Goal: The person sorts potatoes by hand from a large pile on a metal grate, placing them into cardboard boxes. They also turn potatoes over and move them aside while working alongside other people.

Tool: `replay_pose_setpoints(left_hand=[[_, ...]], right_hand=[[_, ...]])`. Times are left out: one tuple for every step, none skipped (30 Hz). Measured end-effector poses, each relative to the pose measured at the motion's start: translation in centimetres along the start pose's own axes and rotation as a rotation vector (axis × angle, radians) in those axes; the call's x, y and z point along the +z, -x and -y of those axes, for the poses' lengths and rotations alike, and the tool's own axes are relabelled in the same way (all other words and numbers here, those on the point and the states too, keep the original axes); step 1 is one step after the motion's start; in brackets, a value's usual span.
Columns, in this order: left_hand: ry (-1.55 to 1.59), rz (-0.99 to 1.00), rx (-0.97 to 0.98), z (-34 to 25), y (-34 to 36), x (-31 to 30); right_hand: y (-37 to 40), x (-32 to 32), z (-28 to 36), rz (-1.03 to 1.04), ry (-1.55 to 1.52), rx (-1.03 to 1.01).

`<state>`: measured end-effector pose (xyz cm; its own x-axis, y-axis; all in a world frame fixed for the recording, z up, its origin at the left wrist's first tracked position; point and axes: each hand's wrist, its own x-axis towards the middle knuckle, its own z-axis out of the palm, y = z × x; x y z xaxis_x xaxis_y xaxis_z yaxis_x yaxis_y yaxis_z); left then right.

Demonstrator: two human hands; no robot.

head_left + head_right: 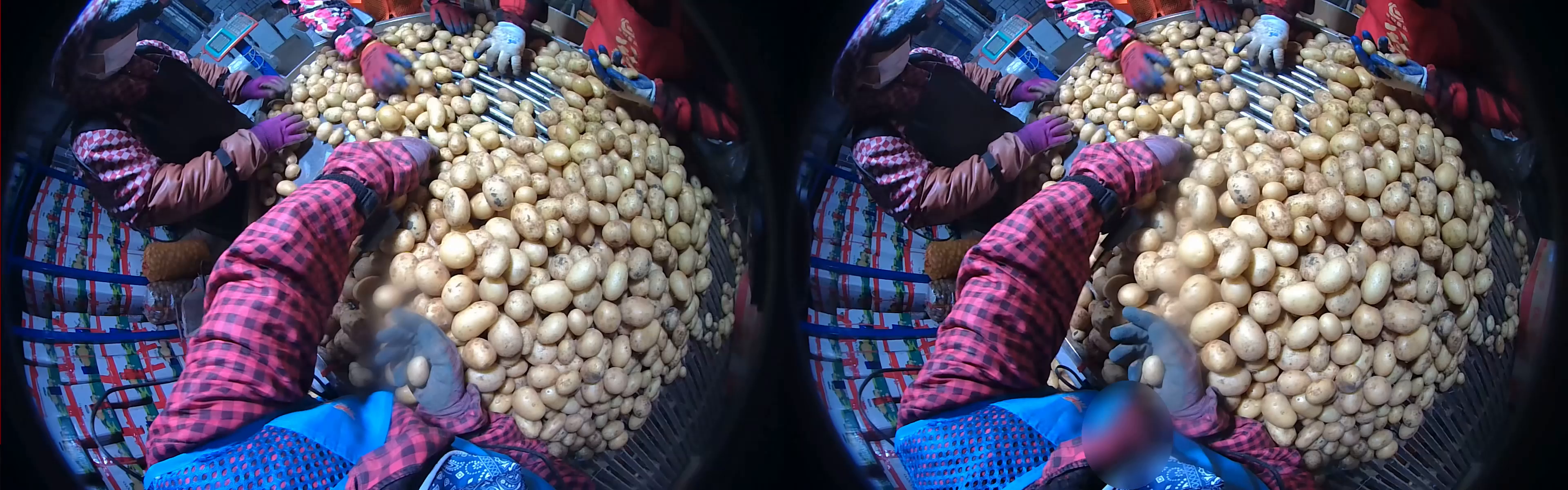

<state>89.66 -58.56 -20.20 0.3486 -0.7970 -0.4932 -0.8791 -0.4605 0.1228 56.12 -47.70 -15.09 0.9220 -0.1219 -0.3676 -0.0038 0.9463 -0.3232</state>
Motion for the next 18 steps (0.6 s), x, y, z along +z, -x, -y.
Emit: replay_pose_setpoints(left_hand=[[-0.158, -0.039, -0.044, -0.3, 0.1, 0.6], [-0.337, -0.122, 0.065, -0.7, 0.6, 1.1], [-0.338, -0.117, 0.064, -0.6, 0.4, 1.3], [-0.327, -0.095, 0.038, -0.2, -0.3, 1.5], [-0.317, -0.08, 0.012, 0.2, -1.0, 1.6], [-0.238, -0.092, -0.013, 0.5, -1.3, 1.5], [-0.179, -0.12, 0.017, 1.1, -1.4, 1.5], [-0.168, -0.11, 0.03, 1.5, -1.7, 1.4], [-0.156, -0.097, 0.043, 0.9, -1.0, 0.8], [-0.143, -0.125, 0.008, 1.0, -1.2, 1.1], [-0.153, -0.125, 0.009, 0.8, -1.2, 0.8], [-0.151, -0.097, 0.007, 0.7, -1.3, 0.5], [-0.147, -0.066, 0.0, 0.7, -1.2, 0.4], [-0.147, -0.062, 0.003, 0.5, -1.2, 0.4], [-0.156, -0.049, -0.026, 0.1, -1.0, 0.2], [-0.165, -0.037, -0.054, -0.1, -0.9, 0.1], [-0.165, -0.036, -0.051, 0.2, -1.3, 0.7], [-0.201, -0.075, -0.039, 0.8, -1.9, 1.5]], right_hand=[[0.0, -0.1, 0.1, -0.002, 0.0, -0.001], [0.0, 0.0, 0.1, -0.006, 0.054, -0.011], [0.1, 0.0, 0.0, -0.009, 0.107, -0.02], [0.2, 0.0, -0.1, -0.007, 0.107, -0.017], [0.1, 0.0, -0.1, -0.004, 0.077, 0.002], [0.1, 0.0, 0.0, 0.0, 0.046, 0.016], [0.0, 0.0, 0.1, 0.001, 0.048, 0.007], [0.1, 0.0, 0.1, 0.01, 0.076, -0.015], [0.2, 0.1, 0.1, 0.017, 0.103, -0.035], [0.4, 0.0, 0.1, 0.032, 0.112, -0.042], [0.3, -0.2, 0.2, 0.03, 0.113, -0.052], [0.2, -0.4, 0.4, 0.045, 0.105, -0.006], [0.2, -0.5, 0.5, 0.059, 0.096, 0.047], [0.2, -0.4, 0.5, 0.027, 0.053, 0.073], [0.2, -0.4, 0.5, 0.024, 0.05, 0.072], [0.2, -0.4, 0.5, 0.033, 0.052, 0.062], [0.3, -0.5, 0.5, 0.042, 0.057, 0.052], [0.3, -0.5, 0.4, 0.04, 0.057, 0.049]])
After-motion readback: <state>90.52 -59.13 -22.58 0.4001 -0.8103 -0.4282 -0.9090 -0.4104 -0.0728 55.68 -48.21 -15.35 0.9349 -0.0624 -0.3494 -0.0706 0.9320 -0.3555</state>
